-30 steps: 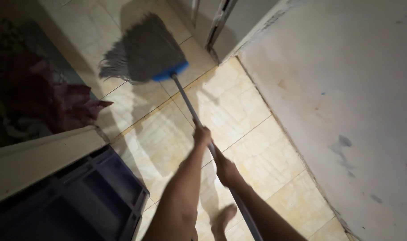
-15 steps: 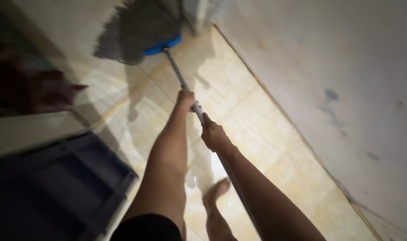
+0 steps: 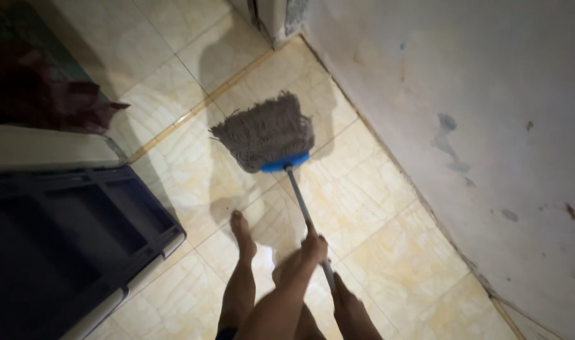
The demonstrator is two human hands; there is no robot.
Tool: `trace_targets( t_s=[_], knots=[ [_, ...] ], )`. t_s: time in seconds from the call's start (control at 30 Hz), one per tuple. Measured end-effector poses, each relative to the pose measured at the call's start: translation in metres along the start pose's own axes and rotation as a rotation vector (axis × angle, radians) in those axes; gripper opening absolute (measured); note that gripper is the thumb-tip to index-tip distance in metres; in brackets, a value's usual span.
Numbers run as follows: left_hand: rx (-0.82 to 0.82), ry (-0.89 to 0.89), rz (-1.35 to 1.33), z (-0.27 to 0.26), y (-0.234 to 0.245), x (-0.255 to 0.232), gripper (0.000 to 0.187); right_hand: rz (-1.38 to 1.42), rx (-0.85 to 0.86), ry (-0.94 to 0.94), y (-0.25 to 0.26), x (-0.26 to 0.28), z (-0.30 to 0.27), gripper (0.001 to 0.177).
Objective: Mop the tiled floor in a residential hallway or bedroom area.
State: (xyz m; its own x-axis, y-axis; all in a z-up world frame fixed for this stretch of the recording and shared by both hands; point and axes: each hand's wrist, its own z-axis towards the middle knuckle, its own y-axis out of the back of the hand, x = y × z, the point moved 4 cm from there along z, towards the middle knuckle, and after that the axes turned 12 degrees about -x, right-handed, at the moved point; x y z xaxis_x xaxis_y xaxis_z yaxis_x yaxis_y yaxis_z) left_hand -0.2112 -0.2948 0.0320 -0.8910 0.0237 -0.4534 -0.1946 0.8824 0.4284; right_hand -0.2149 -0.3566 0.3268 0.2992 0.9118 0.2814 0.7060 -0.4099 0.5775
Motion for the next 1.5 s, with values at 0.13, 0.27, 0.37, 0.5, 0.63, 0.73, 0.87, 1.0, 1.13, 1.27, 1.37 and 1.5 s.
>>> trace_targets(
  t_s=[0.13, 0.27, 0.37, 0.5, 0.63, 0.73, 0.87, 1.0, 1.13, 1.27, 1.37, 1.5],
  knots=[
    [0.004, -0.064, 0.124, 0.075, 0.046, -0.06, 0.089, 0.045, -0.002, -0.081, -0.003, 0.023, 0.056, 0.052],
    [-0.068, -0.084, 0.008, 0.164, 0.081, -0.126, 0.087, 0.159, -0.226, 0.456, -0.011, 0.063, 0.146, 0.055],
    [-0.027, 0.15, -0.263, 0.164, 0.126, -0.171, 0.075, 0.148, -0.257, 0.471, 0.006, 0.11, 0.158, 0.053],
    [0.056, 0.2, -0.659, 0.177, 0.113, -0.111, 0.058, -0.045, -0.195, 0.53, -0.033, 0.08, 0.172, 0.066],
    [-0.031, 0.28, -0.544, 0.079, 0.133, -0.091, 0.052, 0.016, 0.031, 0.306, -0.001, 0.079, 0.092, 0.056],
    [0.072, 0.39, -0.684, 0.047, 0.127, -0.073, 0.041, 0.067, 0.202, 0.165, 0.02, 0.083, 0.043, 0.048],
    [-0.01, 0.375, -0.787, 0.005, 0.145, -0.107, 0.049, 0.023, 0.044, 0.15, 0.042, 0.091, 0.033, 0.05],
    [-0.081, 0.275, -0.886, -0.019, 0.183, -0.16, 0.068, 0.089, 0.03, 0.131, 0.06, 0.117, 0.044, 0.051],
    [-0.121, 0.053, -0.928, 0.001, 0.214, -0.197, 0.079, 0.12, 0.021, 0.275, 0.111, 0.167, -0.005, 0.057],
    [-0.115, -0.071, -1.172, 0.022, 0.246, -0.23, 0.071, 0.006, -0.033, 0.4, 0.156, 0.218, -0.07, 0.045],
    [-0.033, -0.119, -1.24, -0.001, 0.283, -0.262, 0.068, -0.013, -0.16, 0.534, 0.165, 0.227, -0.075, 0.048],
    [0.052, -0.213, -1.297, -0.008, 0.299, -0.285, 0.045, -0.023, -0.239, 0.672, 0.181, 0.241, -0.094, 0.045]
  ],
)
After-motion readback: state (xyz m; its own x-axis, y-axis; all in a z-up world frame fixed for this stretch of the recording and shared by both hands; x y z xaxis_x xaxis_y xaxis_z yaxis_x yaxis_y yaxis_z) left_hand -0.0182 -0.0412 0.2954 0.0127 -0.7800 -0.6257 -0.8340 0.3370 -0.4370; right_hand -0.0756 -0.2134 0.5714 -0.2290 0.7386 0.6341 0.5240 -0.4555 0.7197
